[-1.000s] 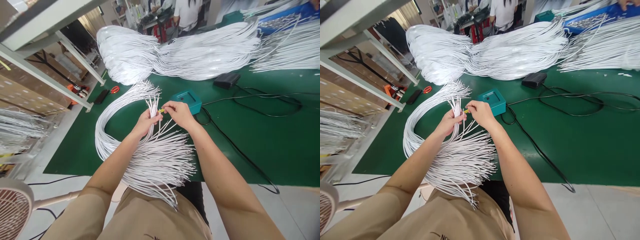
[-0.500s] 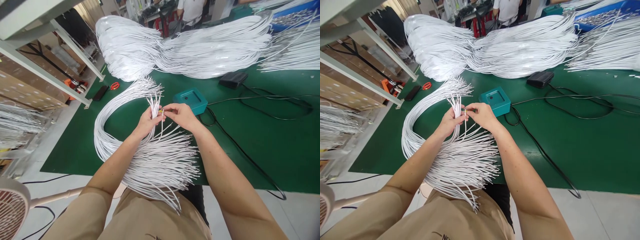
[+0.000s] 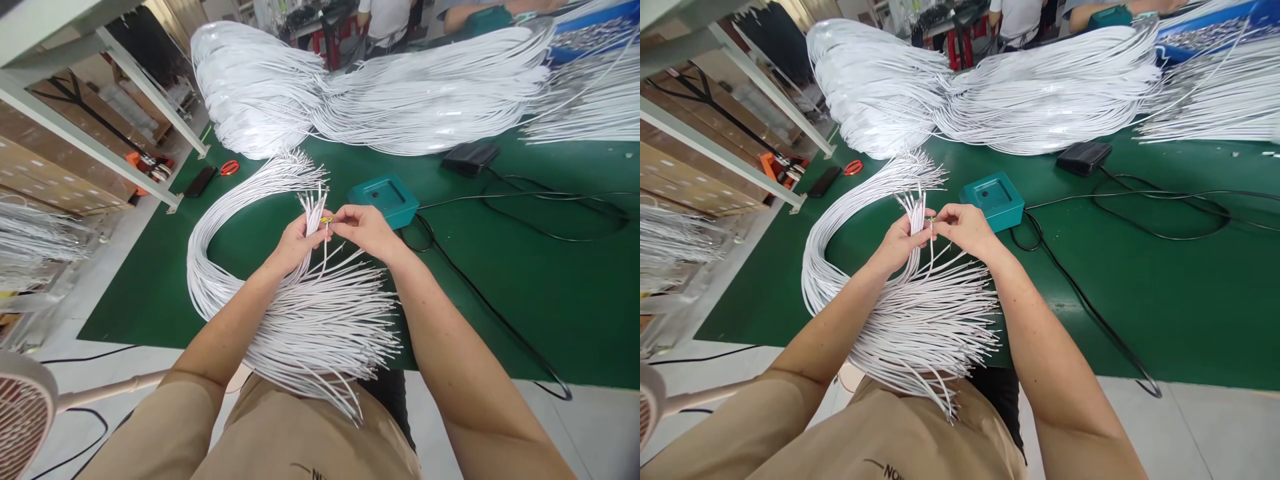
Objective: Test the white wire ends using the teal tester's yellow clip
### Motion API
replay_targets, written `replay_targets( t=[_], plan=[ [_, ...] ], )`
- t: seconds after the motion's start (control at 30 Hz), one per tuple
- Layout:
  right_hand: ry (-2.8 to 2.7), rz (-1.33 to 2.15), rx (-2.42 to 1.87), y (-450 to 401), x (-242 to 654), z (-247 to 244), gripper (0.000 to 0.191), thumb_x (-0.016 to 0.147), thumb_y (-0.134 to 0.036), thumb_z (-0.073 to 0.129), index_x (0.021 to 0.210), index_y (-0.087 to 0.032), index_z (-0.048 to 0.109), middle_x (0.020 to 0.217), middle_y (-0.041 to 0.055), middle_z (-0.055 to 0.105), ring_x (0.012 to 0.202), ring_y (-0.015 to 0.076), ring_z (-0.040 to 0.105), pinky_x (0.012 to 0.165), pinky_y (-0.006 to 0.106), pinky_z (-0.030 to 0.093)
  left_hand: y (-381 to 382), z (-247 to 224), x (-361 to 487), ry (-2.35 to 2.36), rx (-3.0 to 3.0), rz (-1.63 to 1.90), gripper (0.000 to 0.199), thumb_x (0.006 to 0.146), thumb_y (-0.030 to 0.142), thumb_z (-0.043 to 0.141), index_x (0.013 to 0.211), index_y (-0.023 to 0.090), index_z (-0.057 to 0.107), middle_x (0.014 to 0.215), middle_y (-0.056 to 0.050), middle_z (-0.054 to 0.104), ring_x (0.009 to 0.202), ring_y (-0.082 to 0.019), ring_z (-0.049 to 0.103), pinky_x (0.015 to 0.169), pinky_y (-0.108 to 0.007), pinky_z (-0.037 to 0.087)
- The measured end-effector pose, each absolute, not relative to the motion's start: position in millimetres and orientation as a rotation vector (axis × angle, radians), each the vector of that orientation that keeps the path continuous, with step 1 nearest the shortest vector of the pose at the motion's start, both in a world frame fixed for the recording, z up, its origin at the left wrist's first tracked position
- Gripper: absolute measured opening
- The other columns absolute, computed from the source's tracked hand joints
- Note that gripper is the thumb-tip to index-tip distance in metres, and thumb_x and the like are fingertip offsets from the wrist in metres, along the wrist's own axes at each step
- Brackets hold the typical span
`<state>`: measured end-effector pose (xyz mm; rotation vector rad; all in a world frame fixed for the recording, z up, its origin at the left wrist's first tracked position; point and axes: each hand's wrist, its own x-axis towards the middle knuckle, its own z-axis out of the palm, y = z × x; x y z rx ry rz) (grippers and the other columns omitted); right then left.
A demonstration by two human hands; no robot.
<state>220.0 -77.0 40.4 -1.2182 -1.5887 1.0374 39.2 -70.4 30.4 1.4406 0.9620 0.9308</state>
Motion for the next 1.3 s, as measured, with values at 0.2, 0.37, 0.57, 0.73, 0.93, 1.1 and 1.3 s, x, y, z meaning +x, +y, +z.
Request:
replay_targets(
  t=[0.2,0.37,0.57,0.73,0.93,1.1,1.3],
  plan=[
    [-1.497,0.991,-1.242,-79.4,220.1,46.7,0.022,0.079,-0.035,0.057,0.08,-0.017,0.069,0.075,0.002,0.07,0.059,0.0112,0.053,0.061,0.026,0.04,-68.1,31.7,37.7,1.011,1.401,0.973,0.044,0.069,0.029,0.076,0.109,0.019,0.062,0.076,0.001,0.063,0.068,-0.01,0.059,0.057,-0.02,0.042],
    [-1.665,0.824,-1.325,-80.1,213.8,45.2,0.028,0.083,-0.043,0.06,0.087,-0.02,0.073,0.08,0.001,0.072,0.069,0.0141,0.057,0.065,0.027,0.039,-66.7,31.2,36.1,1.021,1.427,0.965,0.045,0.067,0.028,0.077,0.108,0.018,0.064,0.076,0.0,0.065,0.066,-0.01,0.059,0.056,-0.02,0.043],
    [-2.019,0.353,-1.336,-83.5,207.9,35.0,0.024,0.093,-0.025,0.046,0.088,-0.018,0.069,0.089,0.0039,0.069,0.073,0.0148,0.057,0.059,0.027,0.033,-63.6,32.7,32.7,1.009,1.366,0.918,0.04,0.068,0.021,0.074,0.106,0.014,0.065,0.075,-0.001,0.064,0.067,-0.01,0.059,0.06,-0.021,0.045],
    [-2.34,-0.163,-1.404,-78.8,206.7,36.7,0.03,0.097,-0.021,0.036,0.095,-0.015,0.065,0.091,0.0104,0.066,0.081,0.0219,0.055,0.064,0.033,0.031,-54.4,26.2,32.0,1.05,1.26,0.929,0.04,0.065,0.016,0.074,0.104,0.011,0.066,0.072,0.0,0.063,0.063,-0.008,0.057,0.056,-0.02,0.042],
    [-2.428,-0.225,-1.507,-48.8,207.1,47.5,0.022,0.09,-0.014,0.045,0.102,-0.013,0.064,0.097,0.0146,0.069,0.095,0.0288,0.054,0.079,0.038,0.033,-40.9,9.9,26.6,1.075,1.182,0.995,0.044,0.066,0.02,0.076,0.109,0.013,0.065,0.072,0.001,0.063,0.064,-0.008,0.06,0.057,-0.02,0.044],
    [-2.588,-0.069,-1.571,-28.9,202.8,44.0,0.019,0.086,-0.012,0.049,0.089,-0.015,0.067,0.084,0.012,0.071,0.083,0.0248,0.06,0.079,0.036,0.034,-36.5,5.4,22.3,1.119,1.158,0.997,0.043,0.066,0.019,0.076,0.107,0.012,0.064,0.071,0.0,0.065,0.058,-0.007,0.058,0.061,-0.022,0.048],
    [-2.605,-0.019,-1.607,-21.8,200.8,41.4,0.015,0.083,-0.013,0.054,0.085,-0.017,0.069,0.084,0.0112,0.071,0.089,0.0264,0.058,0.077,0.037,0.035,-34.0,4.0,21.5,1.182,1.172,0.968,0.042,0.063,0.018,0.077,0.103,0.012,0.065,0.071,0.0,0.066,0.058,-0.008,0.058,0.063,-0.024,0.05]
  ],
)
